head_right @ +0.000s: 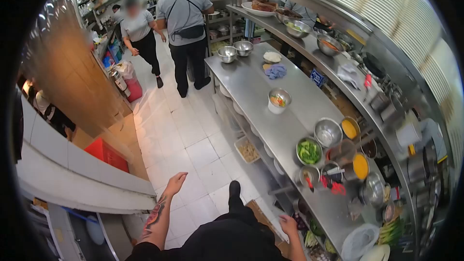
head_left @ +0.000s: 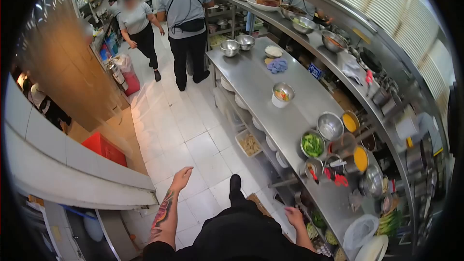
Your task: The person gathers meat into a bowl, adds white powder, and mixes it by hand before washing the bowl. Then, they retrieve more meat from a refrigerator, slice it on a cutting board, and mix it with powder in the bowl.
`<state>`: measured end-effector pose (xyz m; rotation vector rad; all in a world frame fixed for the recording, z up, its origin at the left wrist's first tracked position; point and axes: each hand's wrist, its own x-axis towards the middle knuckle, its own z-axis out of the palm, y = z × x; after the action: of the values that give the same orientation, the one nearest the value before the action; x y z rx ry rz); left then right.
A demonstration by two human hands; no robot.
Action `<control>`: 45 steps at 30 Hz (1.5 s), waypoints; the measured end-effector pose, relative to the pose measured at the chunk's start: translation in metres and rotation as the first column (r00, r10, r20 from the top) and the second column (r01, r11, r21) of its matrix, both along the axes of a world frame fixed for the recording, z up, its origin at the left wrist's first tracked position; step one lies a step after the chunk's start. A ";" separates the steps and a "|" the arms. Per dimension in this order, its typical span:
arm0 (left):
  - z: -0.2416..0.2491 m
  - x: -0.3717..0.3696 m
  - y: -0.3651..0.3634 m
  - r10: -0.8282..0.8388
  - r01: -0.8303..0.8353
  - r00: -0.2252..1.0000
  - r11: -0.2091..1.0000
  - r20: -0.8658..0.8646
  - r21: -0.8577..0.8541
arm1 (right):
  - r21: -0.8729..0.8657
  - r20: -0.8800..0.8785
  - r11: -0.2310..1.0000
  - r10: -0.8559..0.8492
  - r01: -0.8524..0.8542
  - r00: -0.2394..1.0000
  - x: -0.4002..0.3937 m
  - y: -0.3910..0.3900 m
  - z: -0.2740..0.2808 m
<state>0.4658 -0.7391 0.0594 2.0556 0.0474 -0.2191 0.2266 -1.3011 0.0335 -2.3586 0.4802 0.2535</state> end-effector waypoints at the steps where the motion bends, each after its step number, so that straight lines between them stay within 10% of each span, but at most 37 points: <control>1: -0.033 0.014 0.014 -0.109 0.152 0.982 0.937 -0.151 0.313 | 0.193 0.055 0.980 0.026 -0.036 0.998 0.057 0.016 0.004; 4: -0.124 0.031 0.067 -0.095 0.660 0.739 0.298 -0.667 0.689 | 0.084 0.112 0.933 0.340 -0.349 0.934 0.225 0.063 0.050; 5: -0.142 0.031 0.080 -0.059 0.583 0.790 0.382 -0.611 0.717 | -0.007 0.177 0.894 0.442 -0.448 0.879 0.275 0.072 0.050; 6: -0.056 0.036 0.054 0.033 0.434 0.815 0.625 -0.578 0.648 | -0.102 0.225 0.842 0.539 -0.531 0.812 0.321 0.082 0.047; 11: -0.043 0.123 0.056 0.187 0.364 0.811 0.580 -0.554 0.729 | -0.229 0.217 0.803 0.593 -0.550 0.776 0.509 0.147 0.098; 18: -0.013 0.432 -0.015 -0.159 0.094 0.986 0.797 0.057 0.596 | -0.512 0.094 0.791 0.438 -0.334 0.894 0.669 0.187 0.072; 24: 0.121 0.734 -0.147 -0.266 0.261 0.617 0.957 0.741 0.126 | -0.608 -0.025 0.777 0.188 -0.164 0.982 0.698 0.219 0.065; 29: 0.150 0.895 -0.233 -0.409 0.410 0.536 0.891 0.738 0.196 | -0.648 -0.026 0.761 -0.059 0.028 0.998 0.712 0.253 0.058; 32: 0.115 0.958 -0.294 -0.692 0.461 0.300 0.708 0.656 0.536 | -0.626 -0.029 0.763 -0.225 0.158 0.974 0.726 0.273 0.055; 36: -0.013 1.079 -0.389 -0.774 0.075 0.497 0.488 0.392 0.869 | -0.628 -0.088 0.738 -0.384 0.248 0.919 0.743 0.283 0.057; 39: 0.050 1.070 -0.378 -0.731 0.356 0.637 0.561 0.245 0.748 | -0.563 -0.021 0.748 -0.439 0.352 0.898 0.735 0.287 0.051; 45: 0.065 1.098 -0.393 -0.837 0.237 0.418 0.476 0.353 0.847 | -0.160 -0.131 0.805 -0.590 0.571 0.796 0.688 0.309 0.103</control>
<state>1.5634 -1.1318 0.1246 2.6814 -1.4101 0.3173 0.9147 -0.9926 0.1365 -2.1721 1.3076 0.1425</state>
